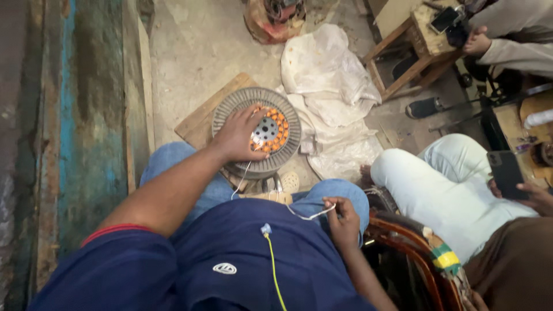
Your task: The person winds white wire around the slots of a motor stator core, threading the wire through the slots and pulling it taut. The person repeatedly inserts and pulls the wire to secure it within the stator.
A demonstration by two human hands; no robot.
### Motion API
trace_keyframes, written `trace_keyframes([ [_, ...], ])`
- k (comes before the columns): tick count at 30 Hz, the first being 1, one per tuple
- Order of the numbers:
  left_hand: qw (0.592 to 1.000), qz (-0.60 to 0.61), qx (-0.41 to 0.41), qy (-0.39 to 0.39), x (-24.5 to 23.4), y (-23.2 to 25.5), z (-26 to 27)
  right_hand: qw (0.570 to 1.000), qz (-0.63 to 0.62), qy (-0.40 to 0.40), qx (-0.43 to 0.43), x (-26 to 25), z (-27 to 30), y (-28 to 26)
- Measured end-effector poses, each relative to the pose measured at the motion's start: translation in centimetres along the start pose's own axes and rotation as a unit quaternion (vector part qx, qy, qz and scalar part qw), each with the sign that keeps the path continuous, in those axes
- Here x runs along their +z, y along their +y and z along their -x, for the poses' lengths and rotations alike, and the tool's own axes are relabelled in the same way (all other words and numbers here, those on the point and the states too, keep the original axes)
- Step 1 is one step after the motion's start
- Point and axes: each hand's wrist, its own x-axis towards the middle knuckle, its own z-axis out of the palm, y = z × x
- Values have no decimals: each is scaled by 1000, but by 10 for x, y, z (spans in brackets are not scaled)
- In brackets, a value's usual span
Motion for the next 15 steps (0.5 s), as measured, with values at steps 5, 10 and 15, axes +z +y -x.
trace_keyframes([
  [5,999,-28,-1,-16,1,-2,-1,989,-138,-2,42,-2,-4,31],
  [10,999,-32,17,-1,0,-4,-3,956,-255,43,135,-10,-24,58],
  [15,999,-28,11,-24,0,-7,-5,992,-108,48,37,-24,-39,66],
])
